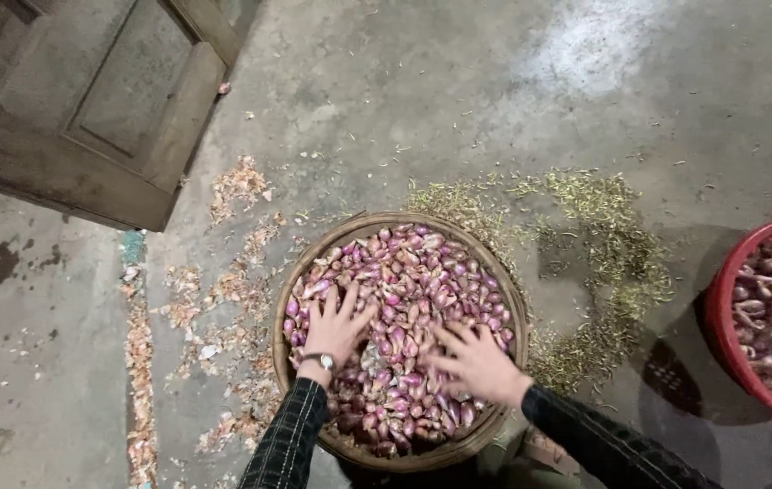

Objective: Sorting and cleaning shallots in a large basket by hand

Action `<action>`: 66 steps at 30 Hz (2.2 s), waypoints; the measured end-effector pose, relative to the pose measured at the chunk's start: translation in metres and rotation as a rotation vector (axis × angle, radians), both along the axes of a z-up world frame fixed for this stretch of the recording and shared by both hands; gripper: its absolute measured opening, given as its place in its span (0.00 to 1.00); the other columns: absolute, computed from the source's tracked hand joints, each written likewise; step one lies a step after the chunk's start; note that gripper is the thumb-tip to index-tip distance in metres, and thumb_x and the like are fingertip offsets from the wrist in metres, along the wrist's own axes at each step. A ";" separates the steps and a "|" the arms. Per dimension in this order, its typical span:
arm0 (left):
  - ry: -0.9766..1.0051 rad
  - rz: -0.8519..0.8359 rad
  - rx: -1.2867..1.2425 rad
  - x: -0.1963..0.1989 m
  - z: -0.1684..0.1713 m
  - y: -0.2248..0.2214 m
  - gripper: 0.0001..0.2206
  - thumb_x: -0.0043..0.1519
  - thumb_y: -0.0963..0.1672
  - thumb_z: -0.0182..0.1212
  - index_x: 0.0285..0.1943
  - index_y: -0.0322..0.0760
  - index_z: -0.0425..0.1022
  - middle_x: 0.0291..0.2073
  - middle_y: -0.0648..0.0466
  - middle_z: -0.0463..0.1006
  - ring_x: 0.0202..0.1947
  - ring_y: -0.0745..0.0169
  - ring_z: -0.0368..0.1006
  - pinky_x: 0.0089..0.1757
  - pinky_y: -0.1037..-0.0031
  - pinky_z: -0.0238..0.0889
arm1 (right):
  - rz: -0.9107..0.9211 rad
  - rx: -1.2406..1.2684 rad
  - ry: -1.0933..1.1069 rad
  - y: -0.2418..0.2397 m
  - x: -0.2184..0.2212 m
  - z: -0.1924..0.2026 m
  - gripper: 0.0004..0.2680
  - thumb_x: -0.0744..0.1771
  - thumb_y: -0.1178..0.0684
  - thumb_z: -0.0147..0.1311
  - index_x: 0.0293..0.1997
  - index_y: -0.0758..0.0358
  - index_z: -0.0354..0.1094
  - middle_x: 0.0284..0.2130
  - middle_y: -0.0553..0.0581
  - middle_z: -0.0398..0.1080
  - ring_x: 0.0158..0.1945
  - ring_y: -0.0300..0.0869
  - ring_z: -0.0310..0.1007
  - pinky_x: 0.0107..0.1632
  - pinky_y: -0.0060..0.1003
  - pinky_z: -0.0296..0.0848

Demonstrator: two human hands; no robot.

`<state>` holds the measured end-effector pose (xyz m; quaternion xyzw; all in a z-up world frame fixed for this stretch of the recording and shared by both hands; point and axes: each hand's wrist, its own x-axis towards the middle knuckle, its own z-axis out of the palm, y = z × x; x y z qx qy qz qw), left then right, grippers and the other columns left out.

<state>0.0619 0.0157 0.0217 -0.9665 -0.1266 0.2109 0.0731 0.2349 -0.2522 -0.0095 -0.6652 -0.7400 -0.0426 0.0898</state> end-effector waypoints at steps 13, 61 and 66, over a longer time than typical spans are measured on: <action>-0.760 1.528 -0.556 -0.163 -0.074 -0.041 0.33 0.58 0.58 0.48 0.64 0.31 0.64 0.51 0.38 0.71 0.47 0.42 0.69 0.46 0.56 0.63 | -1.002 -0.104 0.716 0.010 0.068 0.075 0.17 0.65 0.45 0.52 0.58 0.60 0.63 0.49 0.58 0.74 0.44 0.45 0.78 0.48 0.45 0.80; -1.885 1.426 -1.408 -0.193 0.006 0.016 0.13 0.60 0.47 0.52 0.50 0.41 0.60 0.36 0.55 0.62 0.31 0.66 0.57 0.32 0.74 0.51 | -0.770 0.382 1.427 -0.002 0.062 0.077 0.09 0.71 0.58 0.42 0.53 0.67 0.67 0.43 0.61 0.71 0.43 0.46 0.71 0.49 0.43 0.73; -0.950 1.569 -0.690 -0.196 -0.058 -0.036 0.37 0.54 0.44 0.66 0.73 0.38 0.52 0.66 0.44 0.62 0.61 0.47 0.65 0.57 0.58 0.63 | -1.193 -0.014 1.131 -0.025 0.055 0.014 0.21 0.71 0.41 0.42 0.55 0.72 0.74 0.45 0.63 0.80 0.44 0.47 0.76 0.47 0.40 0.71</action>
